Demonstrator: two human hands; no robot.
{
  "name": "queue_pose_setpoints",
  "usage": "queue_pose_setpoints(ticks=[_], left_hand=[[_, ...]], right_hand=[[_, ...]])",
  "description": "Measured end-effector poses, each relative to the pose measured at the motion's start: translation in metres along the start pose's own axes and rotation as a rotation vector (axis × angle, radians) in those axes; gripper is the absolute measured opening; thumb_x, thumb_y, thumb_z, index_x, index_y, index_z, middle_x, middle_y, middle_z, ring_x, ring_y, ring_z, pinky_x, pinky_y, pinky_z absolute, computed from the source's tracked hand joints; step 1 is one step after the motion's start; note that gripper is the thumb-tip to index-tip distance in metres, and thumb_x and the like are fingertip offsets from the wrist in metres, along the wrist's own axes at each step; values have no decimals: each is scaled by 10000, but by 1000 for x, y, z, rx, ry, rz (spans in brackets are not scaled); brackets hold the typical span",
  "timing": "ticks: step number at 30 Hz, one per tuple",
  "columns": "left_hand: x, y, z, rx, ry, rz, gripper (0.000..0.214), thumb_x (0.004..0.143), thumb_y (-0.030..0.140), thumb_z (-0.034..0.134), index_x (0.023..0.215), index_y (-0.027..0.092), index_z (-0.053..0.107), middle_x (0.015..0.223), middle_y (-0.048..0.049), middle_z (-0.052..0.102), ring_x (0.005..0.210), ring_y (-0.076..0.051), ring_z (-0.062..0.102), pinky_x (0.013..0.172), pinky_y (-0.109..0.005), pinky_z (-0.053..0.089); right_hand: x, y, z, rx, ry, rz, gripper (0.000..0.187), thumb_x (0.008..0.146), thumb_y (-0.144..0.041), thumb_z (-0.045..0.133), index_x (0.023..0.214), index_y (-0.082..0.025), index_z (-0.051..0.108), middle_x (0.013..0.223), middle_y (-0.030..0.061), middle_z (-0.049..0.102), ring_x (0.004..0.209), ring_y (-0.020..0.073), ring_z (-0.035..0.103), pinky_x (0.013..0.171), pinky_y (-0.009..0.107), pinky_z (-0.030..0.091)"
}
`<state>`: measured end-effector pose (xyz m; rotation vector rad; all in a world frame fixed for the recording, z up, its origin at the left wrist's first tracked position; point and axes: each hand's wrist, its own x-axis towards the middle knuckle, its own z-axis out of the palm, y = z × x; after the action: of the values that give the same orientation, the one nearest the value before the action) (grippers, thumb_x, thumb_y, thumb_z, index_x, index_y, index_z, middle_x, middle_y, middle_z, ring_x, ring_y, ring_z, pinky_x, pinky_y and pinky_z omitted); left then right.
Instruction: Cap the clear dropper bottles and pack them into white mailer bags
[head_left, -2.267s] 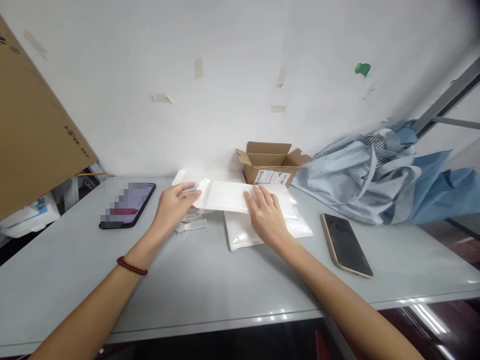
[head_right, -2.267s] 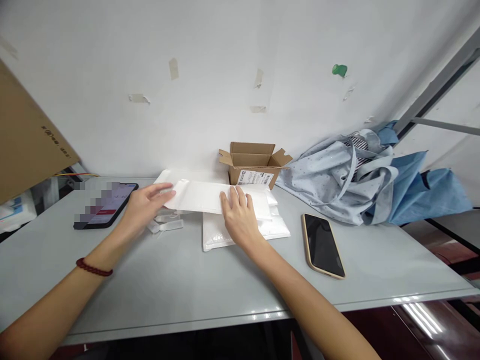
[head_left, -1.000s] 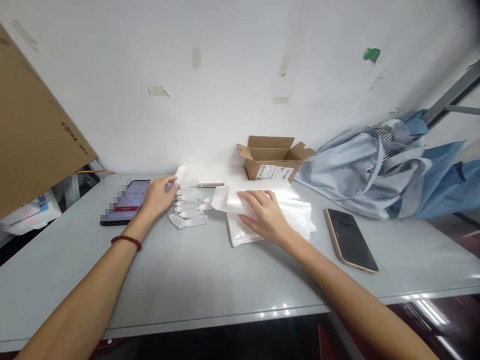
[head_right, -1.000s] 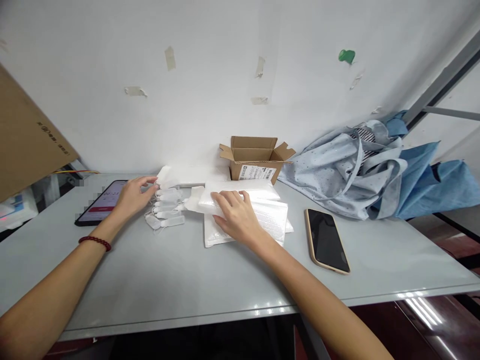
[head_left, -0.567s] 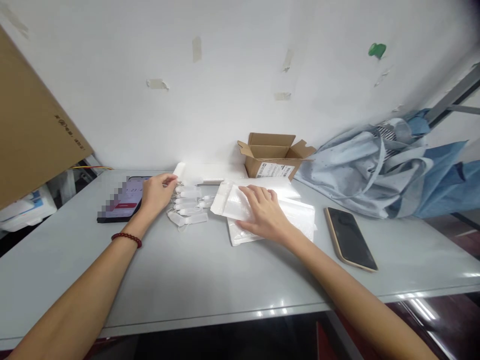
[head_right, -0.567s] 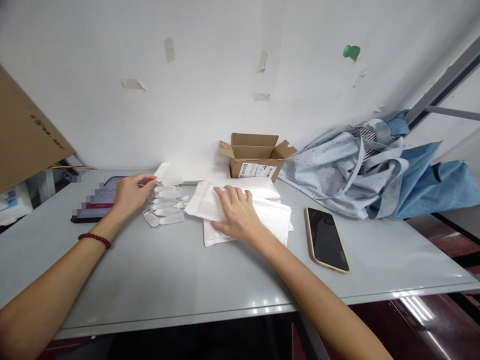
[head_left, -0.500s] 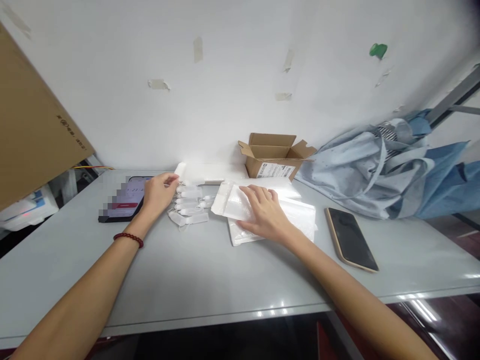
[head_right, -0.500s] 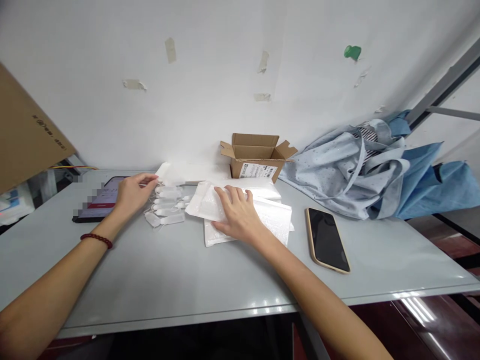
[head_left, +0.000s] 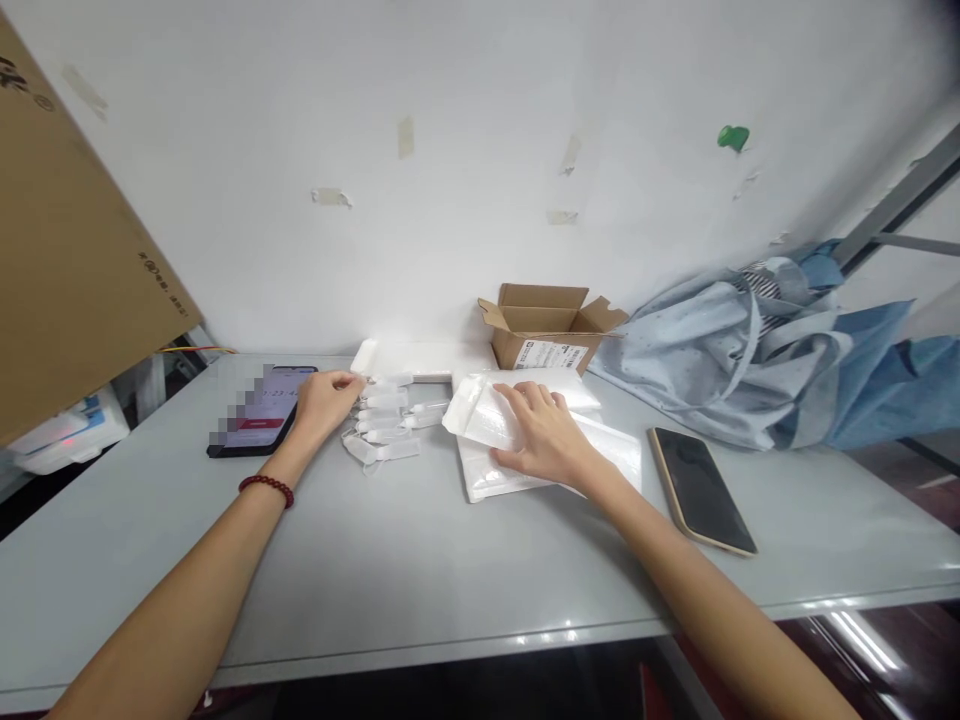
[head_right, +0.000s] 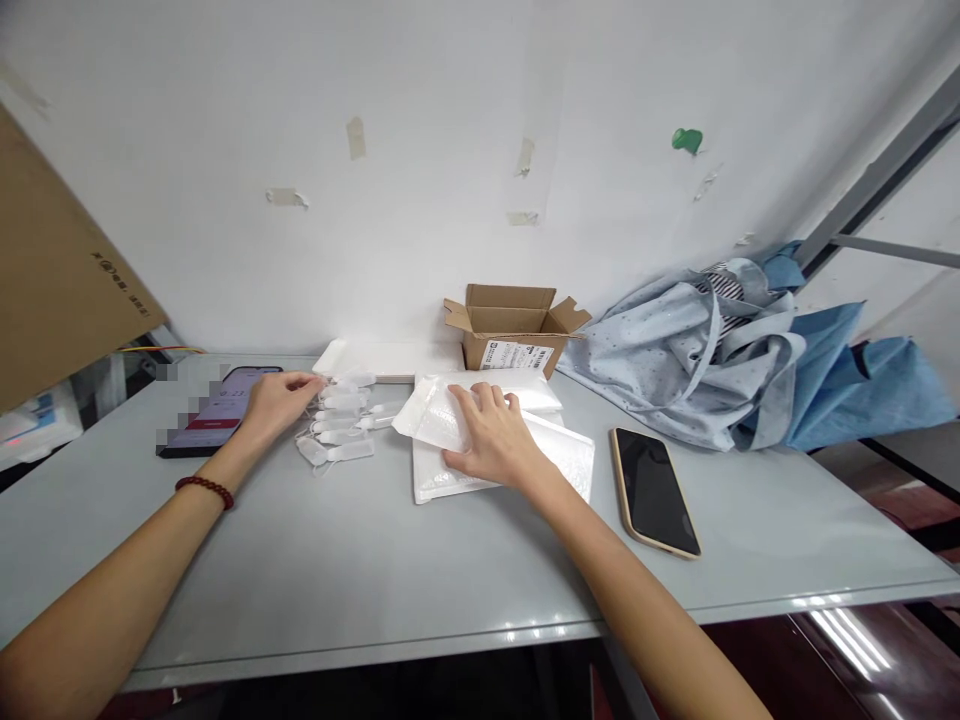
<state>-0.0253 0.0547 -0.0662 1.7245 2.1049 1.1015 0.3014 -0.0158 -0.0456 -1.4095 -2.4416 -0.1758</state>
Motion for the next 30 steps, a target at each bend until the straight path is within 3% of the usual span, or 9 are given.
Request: queue_pose_setpoints(ticks=[7,16,22,30], left_hand=[[1,0,4,-52,57,-35,219,697,359,589,706,186,723,760,-76,741,781,-275,669,745,-338,472],[-5,9,1,-4,182,70,205,754,330,538,753,186,683,839,-95,729,863,-269,667,827,-352,470],[-3,4,3,-53,155,35,198,758,342,550,786,177,657,849,-104,730,811,-241,674,818,-335,481],[1,-5,8,-248,153,-50,328,693,329,611,965,154,667,867,-99,738,816,-231,687,739,-310,508]], right_hand=[[1,-5,1,12,94,-54,503,828,-346,546,1285,-154,459,1211,170,524,1069,302,481,877,424,370],[2,-4,6,5,112,-66,502,821,-320,566,1287,-162,466,1187,155,539,1066,295,481,859,414,384],[2,-5,5,23,92,-47,488,824,-318,556,1275,-156,464,1199,161,539,1050,299,488,861,416,388],[2,-6,4,38,64,-34,492,837,-323,550,1281,-130,463,1223,174,535,1081,305,490,888,435,393]])
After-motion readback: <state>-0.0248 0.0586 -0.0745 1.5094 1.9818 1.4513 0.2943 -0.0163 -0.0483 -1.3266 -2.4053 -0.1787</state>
